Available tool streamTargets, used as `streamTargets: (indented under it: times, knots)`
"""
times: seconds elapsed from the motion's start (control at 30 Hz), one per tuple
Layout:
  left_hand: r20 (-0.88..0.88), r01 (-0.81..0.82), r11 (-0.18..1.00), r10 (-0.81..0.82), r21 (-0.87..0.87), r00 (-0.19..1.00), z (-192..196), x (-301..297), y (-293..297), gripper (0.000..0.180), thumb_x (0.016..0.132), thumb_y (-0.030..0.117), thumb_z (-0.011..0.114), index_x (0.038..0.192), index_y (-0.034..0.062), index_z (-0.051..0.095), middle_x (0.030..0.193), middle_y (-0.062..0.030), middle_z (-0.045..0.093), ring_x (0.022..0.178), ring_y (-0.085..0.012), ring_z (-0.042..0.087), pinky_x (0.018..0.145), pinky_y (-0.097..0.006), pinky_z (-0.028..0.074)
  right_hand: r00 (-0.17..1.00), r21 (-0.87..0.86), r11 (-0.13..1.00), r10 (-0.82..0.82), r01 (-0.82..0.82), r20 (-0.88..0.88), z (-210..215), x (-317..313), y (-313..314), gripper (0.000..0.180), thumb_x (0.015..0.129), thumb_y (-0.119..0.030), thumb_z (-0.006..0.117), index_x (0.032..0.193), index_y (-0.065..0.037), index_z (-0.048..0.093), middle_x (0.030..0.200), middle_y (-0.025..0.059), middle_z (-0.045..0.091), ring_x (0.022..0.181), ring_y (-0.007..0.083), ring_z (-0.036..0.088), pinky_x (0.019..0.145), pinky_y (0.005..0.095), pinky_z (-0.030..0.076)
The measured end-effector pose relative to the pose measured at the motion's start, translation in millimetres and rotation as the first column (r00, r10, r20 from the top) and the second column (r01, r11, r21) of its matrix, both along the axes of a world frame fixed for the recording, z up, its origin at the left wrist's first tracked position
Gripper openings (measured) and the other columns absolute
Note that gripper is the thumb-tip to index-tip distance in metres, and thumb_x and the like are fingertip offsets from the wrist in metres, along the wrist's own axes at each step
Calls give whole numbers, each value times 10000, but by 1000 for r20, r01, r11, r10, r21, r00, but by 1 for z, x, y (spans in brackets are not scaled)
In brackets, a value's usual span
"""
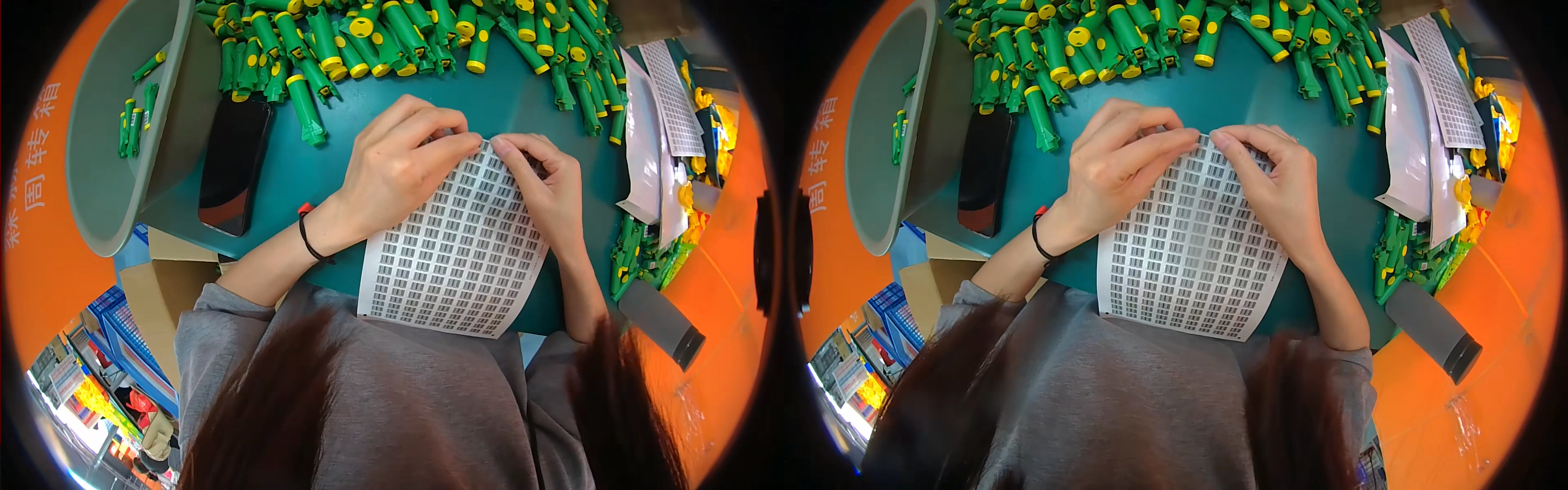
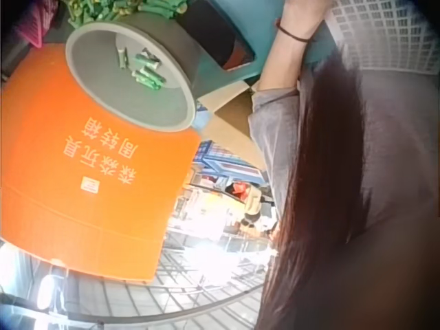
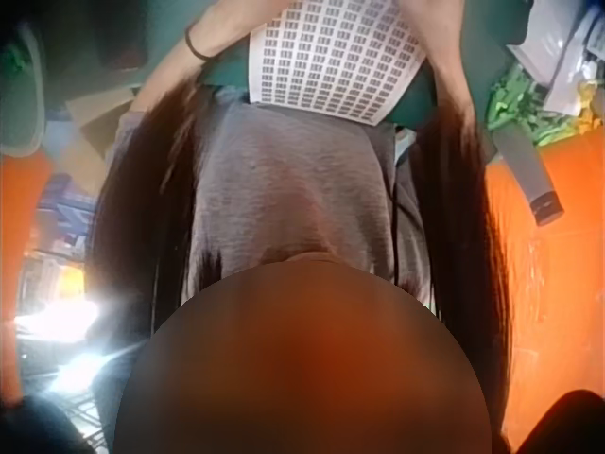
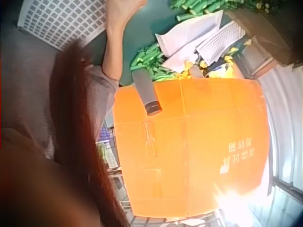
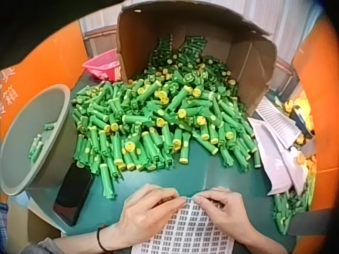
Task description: Applying identification stickers from a sheet onto green toy components at a factory workbench.
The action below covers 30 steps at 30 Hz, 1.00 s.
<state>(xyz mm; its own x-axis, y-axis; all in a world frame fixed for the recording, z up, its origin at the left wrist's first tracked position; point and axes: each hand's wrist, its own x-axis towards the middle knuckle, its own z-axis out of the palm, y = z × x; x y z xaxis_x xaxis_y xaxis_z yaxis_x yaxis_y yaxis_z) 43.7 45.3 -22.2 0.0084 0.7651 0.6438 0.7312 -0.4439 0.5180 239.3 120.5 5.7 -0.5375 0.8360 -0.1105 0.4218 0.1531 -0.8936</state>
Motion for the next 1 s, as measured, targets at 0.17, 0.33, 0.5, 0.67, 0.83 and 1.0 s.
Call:
streamTargets:
  times: [0.17,0.33,0.5,0.67,0.83,1.0]
  knots:
    - [49,-17,1000,16,17,999,-2,-2,2,185,727,40,795,901,48,730,934,-46,669,824,-224,619,674,-322,524,1000,51,998,28,-28,2,0,-5,1,173,932,-113,691,1027,24,740,878,34,659,797,79,559,715,219,436]
    - [32,-32,999,32,6,999,-1,0,6,162,766,35,764,895,33,667,937,-61,645,856,-250,614,704,-350,532,999,102,994,45,-46,7,0,-7,2,167,927,-116,697,1009,22,741,862,28,654,785,84,540,693,237,428]
    - [123,51,990,-35,-128,992,-1,-2,1,148,829,32,720,932,35,613,979,-83,618,876,-275,580,723,-351,497,995,292,952,-90,96,-33,-9,-15,27,188,905,-141,723,1018,9,725,884,67,670,854,134,589,746,269,470]
    - [263,89,969,-25,-232,964,-6,-3,-4,118,865,44,705,941,33,616,980,-77,616,842,-252,570,672,-330,484,928,869,495,-318,-12,195,-22,-13,86,234,841,-191,782,1022,-54,723,1030,104,644,926,272,630,815,364,494]
    - [409,106,939,40,-326,912,7,-9,-5,103,868,61,722,926,28,644,977,-60,635,821,-201,574,629,-287,465,925,872,488,-311,-44,220,-20,-9,79,209,858,-156,760,1050,-82,726,1082,133,633,974,276,626,841,384,501]
    - [445,163,971,-70,-174,893,44,-14,1,101,849,31,737,933,24,680,1019,-59,673,922,-132,596,800,-257,451,986,380,910,-153,164,-59,9,2,22,300,927,8,655,1225,-10,621,1172,73,639,1051,142,639,900,289,534]
